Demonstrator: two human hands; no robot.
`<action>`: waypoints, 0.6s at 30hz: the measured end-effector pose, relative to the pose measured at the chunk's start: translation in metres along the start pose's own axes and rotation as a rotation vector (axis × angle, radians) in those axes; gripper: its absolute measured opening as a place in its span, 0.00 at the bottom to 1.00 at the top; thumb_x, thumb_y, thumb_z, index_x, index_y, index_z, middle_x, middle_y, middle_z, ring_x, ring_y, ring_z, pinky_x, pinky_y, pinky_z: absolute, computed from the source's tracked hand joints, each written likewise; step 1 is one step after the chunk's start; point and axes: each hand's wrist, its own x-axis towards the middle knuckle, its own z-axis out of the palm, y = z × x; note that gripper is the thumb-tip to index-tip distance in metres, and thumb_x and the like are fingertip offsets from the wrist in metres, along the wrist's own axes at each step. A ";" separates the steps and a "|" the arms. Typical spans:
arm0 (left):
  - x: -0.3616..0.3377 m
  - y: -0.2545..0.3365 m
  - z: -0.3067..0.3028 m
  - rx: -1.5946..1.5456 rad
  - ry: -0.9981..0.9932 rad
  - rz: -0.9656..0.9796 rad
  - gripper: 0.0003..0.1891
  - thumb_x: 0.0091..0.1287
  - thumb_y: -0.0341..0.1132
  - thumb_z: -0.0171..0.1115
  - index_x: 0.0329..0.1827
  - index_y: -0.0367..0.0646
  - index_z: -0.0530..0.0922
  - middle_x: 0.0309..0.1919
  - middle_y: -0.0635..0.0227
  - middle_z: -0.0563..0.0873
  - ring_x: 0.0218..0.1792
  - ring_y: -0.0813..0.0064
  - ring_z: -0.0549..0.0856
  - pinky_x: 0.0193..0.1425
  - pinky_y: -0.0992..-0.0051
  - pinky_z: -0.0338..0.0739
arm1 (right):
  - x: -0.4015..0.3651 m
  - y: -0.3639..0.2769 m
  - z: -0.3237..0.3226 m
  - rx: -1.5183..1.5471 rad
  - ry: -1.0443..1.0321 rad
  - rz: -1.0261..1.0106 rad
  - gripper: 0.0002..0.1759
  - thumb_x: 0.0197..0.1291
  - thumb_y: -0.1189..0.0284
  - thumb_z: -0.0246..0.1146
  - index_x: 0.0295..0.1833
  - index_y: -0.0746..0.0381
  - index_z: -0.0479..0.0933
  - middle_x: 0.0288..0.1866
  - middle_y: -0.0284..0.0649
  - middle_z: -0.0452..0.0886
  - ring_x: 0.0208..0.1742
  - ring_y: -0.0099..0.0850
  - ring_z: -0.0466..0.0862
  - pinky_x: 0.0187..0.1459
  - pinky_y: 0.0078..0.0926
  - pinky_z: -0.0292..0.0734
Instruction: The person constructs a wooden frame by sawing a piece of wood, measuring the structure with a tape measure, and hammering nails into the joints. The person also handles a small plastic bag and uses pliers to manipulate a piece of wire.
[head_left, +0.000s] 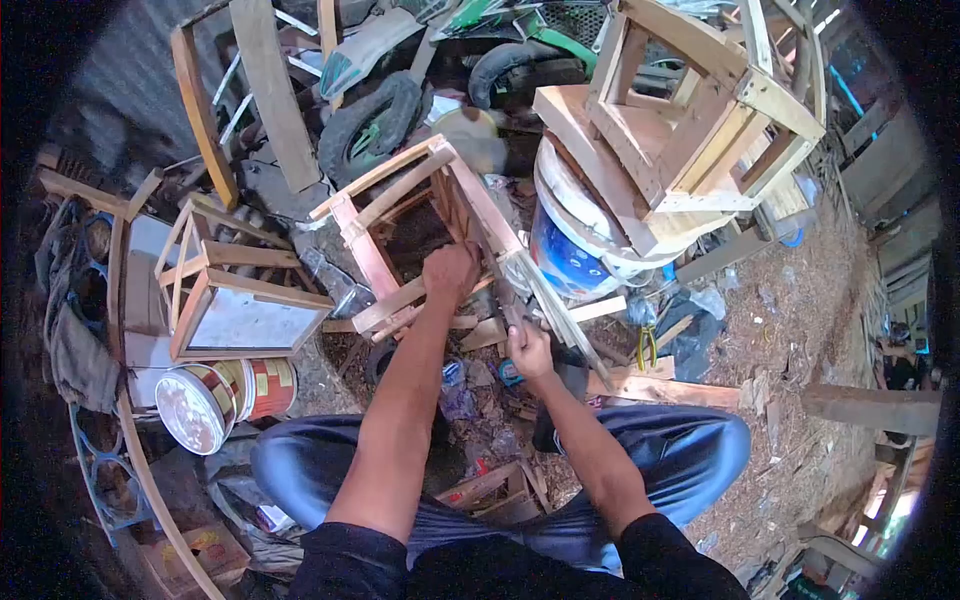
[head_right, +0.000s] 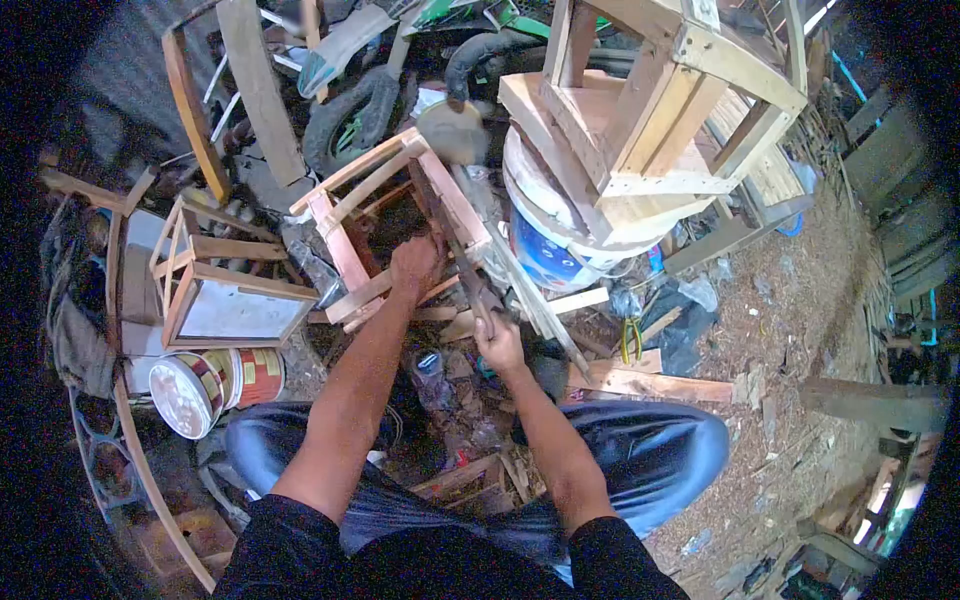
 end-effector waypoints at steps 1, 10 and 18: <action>-0.001 -0.002 -0.018 -0.017 -0.006 -0.046 0.25 0.72 0.49 0.39 0.52 0.37 0.76 0.32 0.49 0.86 0.35 0.48 0.86 0.44 0.54 0.80 | 0.006 0.000 0.016 -0.019 0.062 -0.107 0.15 0.62 0.62 0.60 0.37 0.65 0.75 0.30 0.59 0.77 0.35 0.56 0.80 0.35 0.44 0.74; 0.016 0.011 -0.009 -0.159 0.155 0.076 0.26 0.71 0.54 0.40 0.42 0.39 0.78 0.29 0.45 0.84 0.35 0.44 0.84 0.43 0.50 0.78 | 0.027 -0.047 -0.033 0.114 0.308 -0.059 0.27 0.70 0.57 0.53 0.24 0.68 0.70 0.14 0.35 0.66 0.20 0.21 0.65 0.23 0.26 0.61; 0.020 -0.006 -0.019 -0.363 0.109 0.230 0.27 0.60 0.57 0.57 0.45 0.40 0.82 0.36 0.45 0.84 0.39 0.44 0.83 0.49 0.54 0.77 | 0.042 -0.053 -0.030 0.160 0.290 0.027 0.27 0.70 0.57 0.54 0.23 0.67 0.70 0.13 0.29 0.66 0.17 0.20 0.64 0.21 0.23 0.58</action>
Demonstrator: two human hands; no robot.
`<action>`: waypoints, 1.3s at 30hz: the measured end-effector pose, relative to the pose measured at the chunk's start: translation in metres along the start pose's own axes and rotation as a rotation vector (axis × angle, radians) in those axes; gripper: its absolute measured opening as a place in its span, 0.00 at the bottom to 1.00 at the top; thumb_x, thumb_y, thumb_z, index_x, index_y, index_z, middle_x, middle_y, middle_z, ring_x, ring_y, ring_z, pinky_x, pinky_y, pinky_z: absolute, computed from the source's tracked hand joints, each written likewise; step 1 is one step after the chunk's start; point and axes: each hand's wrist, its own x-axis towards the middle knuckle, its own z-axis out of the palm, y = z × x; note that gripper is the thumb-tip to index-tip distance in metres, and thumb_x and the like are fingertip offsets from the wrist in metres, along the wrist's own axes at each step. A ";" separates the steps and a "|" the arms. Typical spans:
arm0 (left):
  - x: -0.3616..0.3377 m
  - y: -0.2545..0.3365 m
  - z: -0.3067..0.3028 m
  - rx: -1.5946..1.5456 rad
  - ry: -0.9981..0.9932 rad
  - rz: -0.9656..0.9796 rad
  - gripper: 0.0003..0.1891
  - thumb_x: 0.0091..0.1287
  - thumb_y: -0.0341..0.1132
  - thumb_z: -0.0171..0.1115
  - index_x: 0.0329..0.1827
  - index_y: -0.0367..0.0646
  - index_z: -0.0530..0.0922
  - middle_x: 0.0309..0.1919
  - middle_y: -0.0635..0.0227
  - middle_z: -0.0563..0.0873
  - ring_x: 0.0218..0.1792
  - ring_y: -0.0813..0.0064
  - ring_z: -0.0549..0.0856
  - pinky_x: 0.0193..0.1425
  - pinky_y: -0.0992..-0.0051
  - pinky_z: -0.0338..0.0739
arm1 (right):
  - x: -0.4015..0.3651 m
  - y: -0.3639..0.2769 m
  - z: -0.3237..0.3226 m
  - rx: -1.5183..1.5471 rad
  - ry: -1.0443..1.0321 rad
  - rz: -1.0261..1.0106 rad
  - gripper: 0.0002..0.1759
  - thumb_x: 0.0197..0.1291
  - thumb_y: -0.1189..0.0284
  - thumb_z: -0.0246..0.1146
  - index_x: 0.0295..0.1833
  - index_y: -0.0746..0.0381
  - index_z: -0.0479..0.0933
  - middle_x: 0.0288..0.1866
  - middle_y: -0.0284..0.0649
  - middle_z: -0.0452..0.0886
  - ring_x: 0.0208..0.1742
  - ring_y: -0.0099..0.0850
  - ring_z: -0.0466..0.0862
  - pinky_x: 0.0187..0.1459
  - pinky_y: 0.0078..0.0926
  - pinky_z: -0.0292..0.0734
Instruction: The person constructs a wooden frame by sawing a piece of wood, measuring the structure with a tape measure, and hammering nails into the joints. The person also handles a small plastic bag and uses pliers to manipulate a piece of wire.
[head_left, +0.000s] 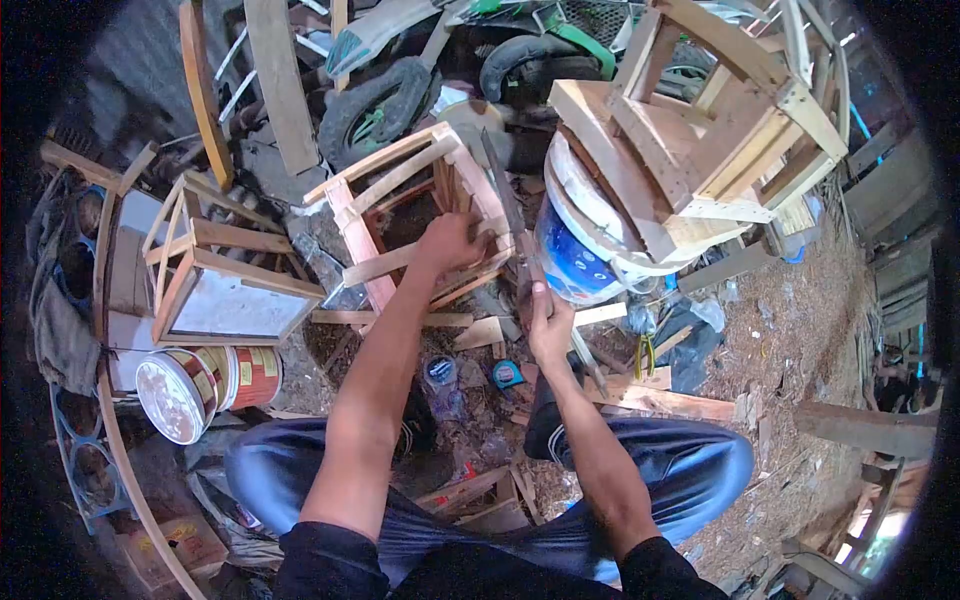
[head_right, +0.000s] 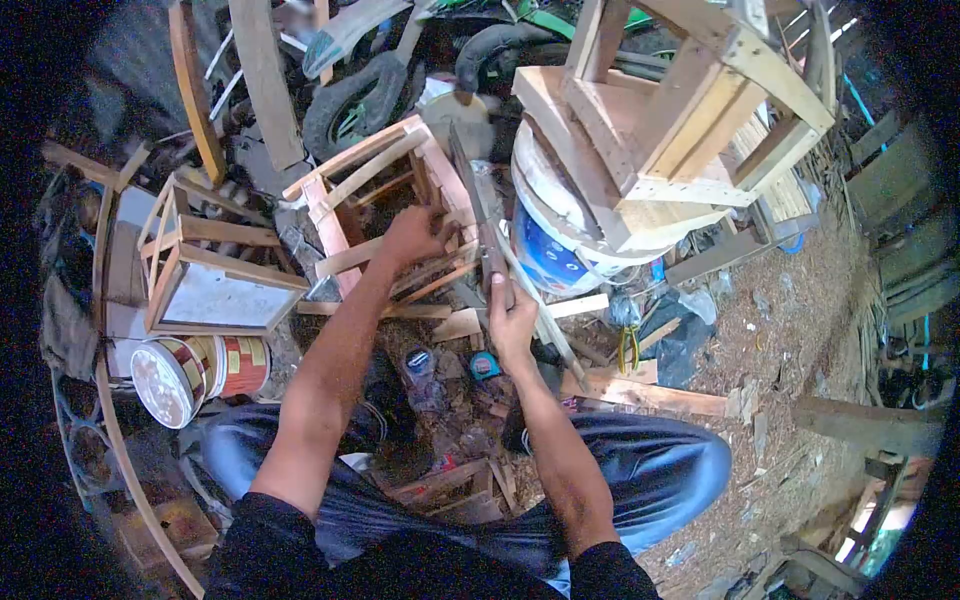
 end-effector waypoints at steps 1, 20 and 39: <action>0.001 -0.002 0.002 -0.010 -0.004 -0.008 0.27 0.60 0.57 0.57 0.45 0.40 0.82 0.36 0.45 0.84 0.39 0.44 0.83 0.49 0.54 0.77 | -0.001 0.005 0.003 0.040 0.001 0.043 0.27 0.70 0.57 0.54 0.22 0.67 0.70 0.13 0.29 0.66 0.17 0.19 0.64 0.21 0.24 0.57; 0.008 0.012 0.002 0.147 -0.109 -0.182 0.28 0.61 0.59 0.54 0.39 0.40 0.84 0.34 0.48 0.85 0.41 0.51 0.85 0.50 0.57 0.77 | -0.013 -0.012 0.006 -0.226 -0.034 -0.019 0.27 0.69 0.57 0.53 0.29 0.72 0.75 0.15 0.34 0.67 0.22 0.21 0.64 0.24 0.29 0.62; 0.010 -0.004 0.023 0.212 -0.020 -0.064 0.30 0.65 0.59 0.49 0.34 0.36 0.83 0.28 0.46 0.84 0.35 0.48 0.85 0.43 0.54 0.79 | -0.042 -0.021 -0.014 -0.134 -0.019 -0.157 0.24 0.68 0.58 0.51 0.43 0.71 0.79 0.25 0.60 0.77 0.24 0.43 0.79 0.33 0.39 0.74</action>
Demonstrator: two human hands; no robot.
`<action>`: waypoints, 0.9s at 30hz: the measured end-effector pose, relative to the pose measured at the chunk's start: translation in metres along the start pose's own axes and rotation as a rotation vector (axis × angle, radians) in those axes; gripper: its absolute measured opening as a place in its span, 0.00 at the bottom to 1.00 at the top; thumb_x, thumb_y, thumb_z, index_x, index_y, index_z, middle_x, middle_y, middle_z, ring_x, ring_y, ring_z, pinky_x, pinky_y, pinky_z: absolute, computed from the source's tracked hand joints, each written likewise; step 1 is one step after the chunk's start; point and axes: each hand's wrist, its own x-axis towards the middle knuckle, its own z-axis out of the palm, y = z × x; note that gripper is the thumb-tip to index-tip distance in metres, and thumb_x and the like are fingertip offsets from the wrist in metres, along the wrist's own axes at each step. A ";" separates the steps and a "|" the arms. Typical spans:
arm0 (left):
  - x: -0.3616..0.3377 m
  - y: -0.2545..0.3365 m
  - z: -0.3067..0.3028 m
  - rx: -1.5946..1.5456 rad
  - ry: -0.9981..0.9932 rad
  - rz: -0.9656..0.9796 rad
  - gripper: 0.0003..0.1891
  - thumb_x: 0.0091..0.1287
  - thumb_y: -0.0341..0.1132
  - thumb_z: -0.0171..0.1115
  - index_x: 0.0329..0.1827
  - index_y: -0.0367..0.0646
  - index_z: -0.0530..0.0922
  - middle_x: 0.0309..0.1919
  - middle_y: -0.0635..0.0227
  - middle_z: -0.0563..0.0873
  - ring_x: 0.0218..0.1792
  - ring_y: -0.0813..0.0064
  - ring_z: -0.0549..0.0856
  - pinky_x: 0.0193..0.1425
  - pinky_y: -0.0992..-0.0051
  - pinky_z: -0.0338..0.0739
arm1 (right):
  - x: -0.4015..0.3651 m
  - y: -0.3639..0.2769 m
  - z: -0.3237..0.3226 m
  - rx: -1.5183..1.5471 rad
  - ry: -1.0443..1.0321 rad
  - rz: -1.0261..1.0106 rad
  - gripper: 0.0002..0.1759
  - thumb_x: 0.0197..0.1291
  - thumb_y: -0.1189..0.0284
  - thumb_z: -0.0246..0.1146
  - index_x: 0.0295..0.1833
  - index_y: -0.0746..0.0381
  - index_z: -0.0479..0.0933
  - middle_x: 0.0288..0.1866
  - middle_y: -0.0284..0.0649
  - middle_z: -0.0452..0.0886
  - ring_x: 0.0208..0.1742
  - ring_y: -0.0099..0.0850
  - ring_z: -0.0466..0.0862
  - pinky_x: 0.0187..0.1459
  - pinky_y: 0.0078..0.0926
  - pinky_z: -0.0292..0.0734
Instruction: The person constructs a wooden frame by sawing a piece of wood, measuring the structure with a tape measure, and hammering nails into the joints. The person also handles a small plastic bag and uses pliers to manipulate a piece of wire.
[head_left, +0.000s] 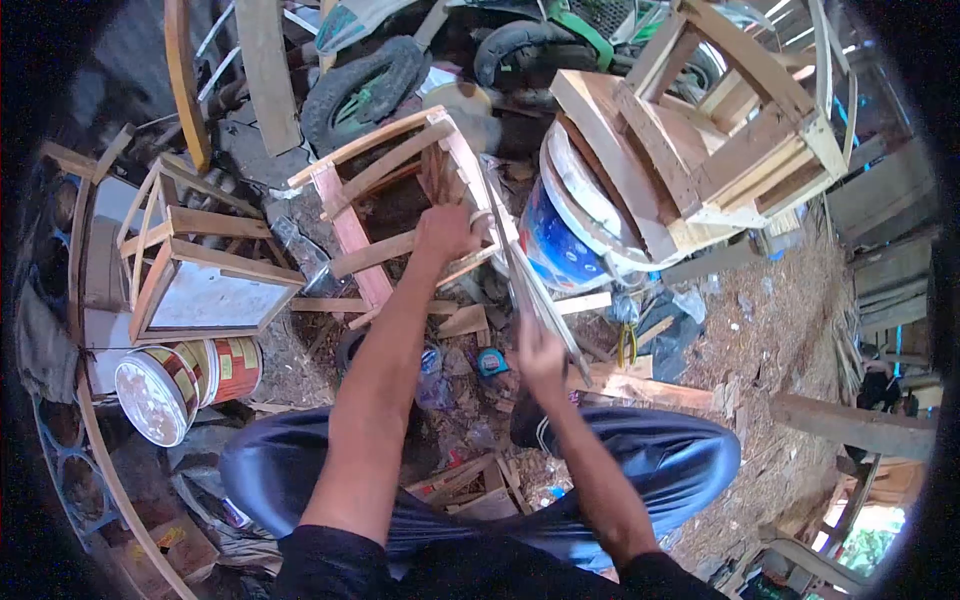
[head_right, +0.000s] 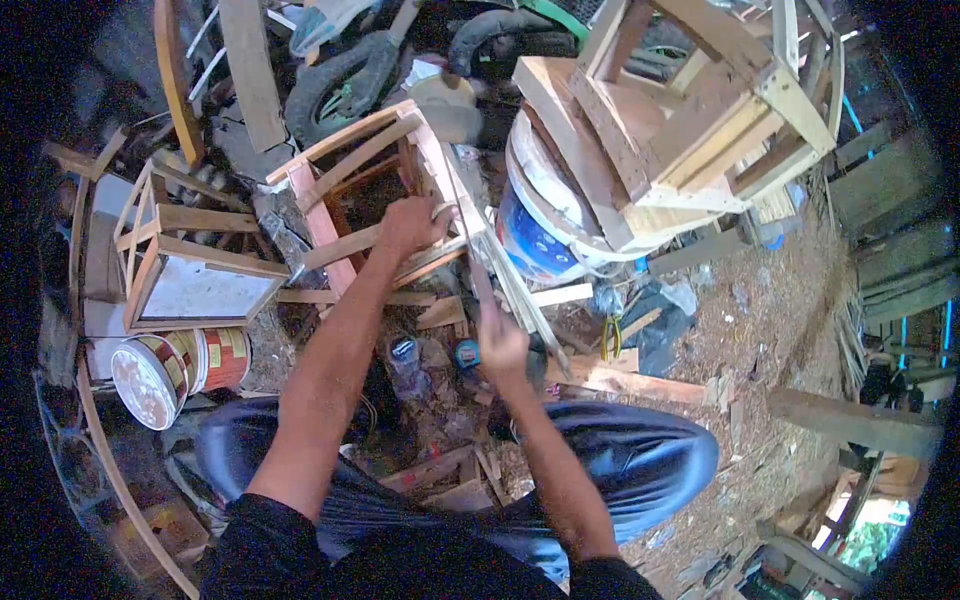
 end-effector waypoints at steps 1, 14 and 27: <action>-0.006 0.009 -0.015 -0.037 -0.009 -0.028 0.29 0.65 0.58 0.50 0.34 0.36 0.83 0.28 0.45 0.84 0.34 0.48 0.85 0.43 0.54 0.79 | 0.029 0.020 0.008 -0.273 -0.249 0.221 0.22 0.67 0.60 0.53 0.48 0.70 0.78 0.27 0.60 0.78 0.27 0.51 0.81 0.34 0.39 0.74; -0.001 -0.003 -0.003 -0.005 -0.039 -0.037 0.27 0.64 0.57 0.52 0.37 0.38 0.83 0.31 0.48 0.85 0.37 0.48 0.85 0.46 0.56 0.78 | 0.052 -0.008 0.016 -0.178 -0.143 0.294 0.27 0.67 0.59 0.55 0.31 0.76 0.76 0.13 0.50 0.65 0.21 0.28 0.74 0.25 0.36 0.68; 0.012 -0.005 -0.014 -0.037 0.074 -0.037 0.26 0.64 0.56 0.53 0.40 0.38 0.81 0.33 0.48 0.85 0.38 0.49 0.85 0.46 0.55 0.78 | -0.048 0.026 -0.041 -0.099 -0.054 0.158 0.26 0.65 0.55 0.58 0.29 0.70 0.79 0.12 0.39 0.69 0.15 0.25 0.70 0.19 0.32 0.64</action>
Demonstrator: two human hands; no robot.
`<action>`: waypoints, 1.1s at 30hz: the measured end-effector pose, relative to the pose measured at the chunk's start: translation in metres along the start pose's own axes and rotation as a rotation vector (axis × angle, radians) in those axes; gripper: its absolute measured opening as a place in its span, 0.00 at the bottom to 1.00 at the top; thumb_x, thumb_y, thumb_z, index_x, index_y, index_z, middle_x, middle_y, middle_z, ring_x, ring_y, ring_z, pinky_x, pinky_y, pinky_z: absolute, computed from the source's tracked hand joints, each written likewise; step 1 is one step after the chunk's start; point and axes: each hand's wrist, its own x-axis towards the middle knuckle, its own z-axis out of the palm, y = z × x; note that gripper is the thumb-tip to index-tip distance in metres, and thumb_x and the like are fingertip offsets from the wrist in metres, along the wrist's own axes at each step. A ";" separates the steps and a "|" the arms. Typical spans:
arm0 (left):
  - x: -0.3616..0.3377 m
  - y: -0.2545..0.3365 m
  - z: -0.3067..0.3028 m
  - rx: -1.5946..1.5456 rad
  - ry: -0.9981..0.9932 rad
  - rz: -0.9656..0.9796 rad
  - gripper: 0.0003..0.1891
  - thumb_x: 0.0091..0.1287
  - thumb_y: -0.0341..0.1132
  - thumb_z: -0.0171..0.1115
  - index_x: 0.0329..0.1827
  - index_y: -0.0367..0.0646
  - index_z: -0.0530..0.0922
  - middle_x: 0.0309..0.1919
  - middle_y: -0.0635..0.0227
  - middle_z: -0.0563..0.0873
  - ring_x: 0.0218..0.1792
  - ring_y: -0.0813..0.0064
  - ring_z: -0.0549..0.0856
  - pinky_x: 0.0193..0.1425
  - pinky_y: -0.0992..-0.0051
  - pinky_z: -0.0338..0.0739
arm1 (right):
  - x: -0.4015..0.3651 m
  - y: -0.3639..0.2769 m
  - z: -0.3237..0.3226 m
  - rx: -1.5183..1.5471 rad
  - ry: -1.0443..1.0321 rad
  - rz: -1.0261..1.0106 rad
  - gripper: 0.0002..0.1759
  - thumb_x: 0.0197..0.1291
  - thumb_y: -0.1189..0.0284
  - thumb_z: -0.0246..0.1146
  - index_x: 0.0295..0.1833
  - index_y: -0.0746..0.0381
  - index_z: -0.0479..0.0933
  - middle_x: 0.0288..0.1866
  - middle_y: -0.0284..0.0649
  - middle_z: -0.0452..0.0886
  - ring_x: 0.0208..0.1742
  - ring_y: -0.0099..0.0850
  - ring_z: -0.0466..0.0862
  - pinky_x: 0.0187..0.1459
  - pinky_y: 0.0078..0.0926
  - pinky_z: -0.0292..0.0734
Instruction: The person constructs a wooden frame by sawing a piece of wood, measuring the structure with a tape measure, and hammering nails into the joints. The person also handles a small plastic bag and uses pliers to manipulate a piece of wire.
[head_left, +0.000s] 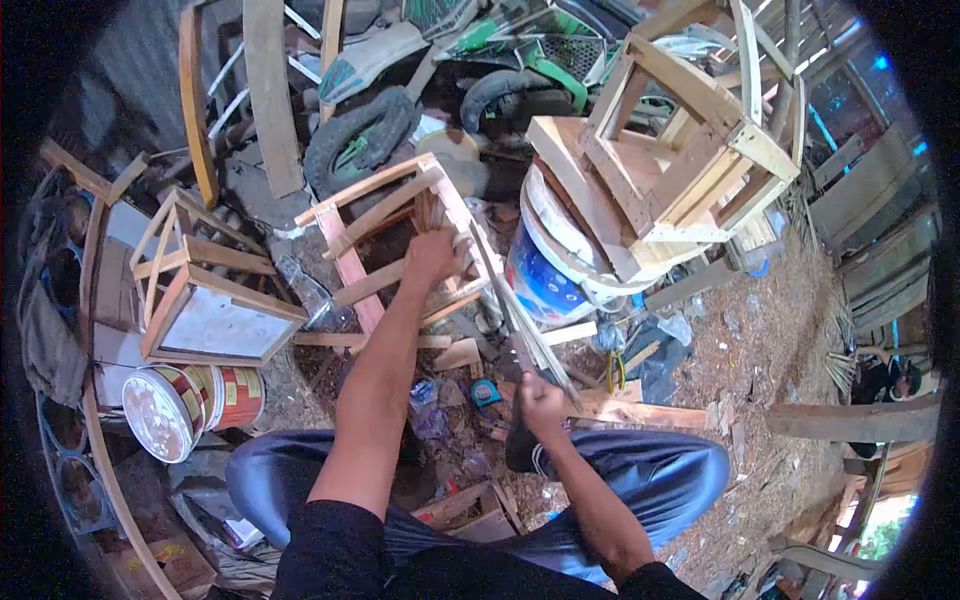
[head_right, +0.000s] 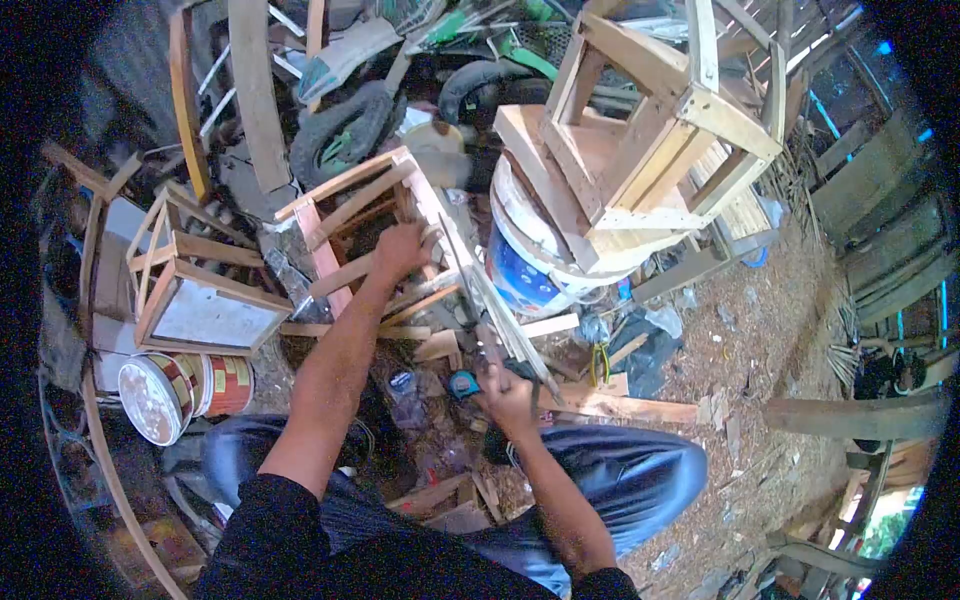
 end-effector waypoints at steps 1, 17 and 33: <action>-0.002 0.000 -0.001 0.008 -0.051 0.002 0.26 0.63 0.56 0.53 0.42 0.38 0.80 0.33 0.48 0.85 0.38 0.49 0.85 0.46 0.54 0.78 | 0.008 0.000 -0.010 0.010 0.001 -0.005 0.26 0.65 0.55 0.58 0.29 0.70 0.79 0.12 0.39 0.69 0.15 0.25 0.70 0.19 0.32 0.64; -0.048 -0.010 0.000 -0.032 0.044 0.372 0.22 0.65 0.50 0.56 0.49 0.40 0.73 0.34 0.49 0.83 0.38 0.47 0.83 0.45 0.53 0.77 | 0.065 -0.068 -0.025 0.153 -0.052 0.116 0.25 0.58 0.55 0.66 0.28 0.71 0.77 0.15 0.41 0.72 0.22 0.23 0.68 0.26 0.30 0.67; -0.031 0.018 -0.001 -0.071 -0.146 0.094 0.33 0.59 0.62 0.57 0.39 0.33 0.81 0.33 0.42 0.83 0.39 0.44 0.83 0.47 0.55 0.78 | 0.078 -0.002 0.042 0.207 0.015 0.188 0.29 0.68 0.56 0.55 0.24 0.72 0.74 0.14 0.36 0.69 0.20 0.24 0.68 0.26 0.33 0.66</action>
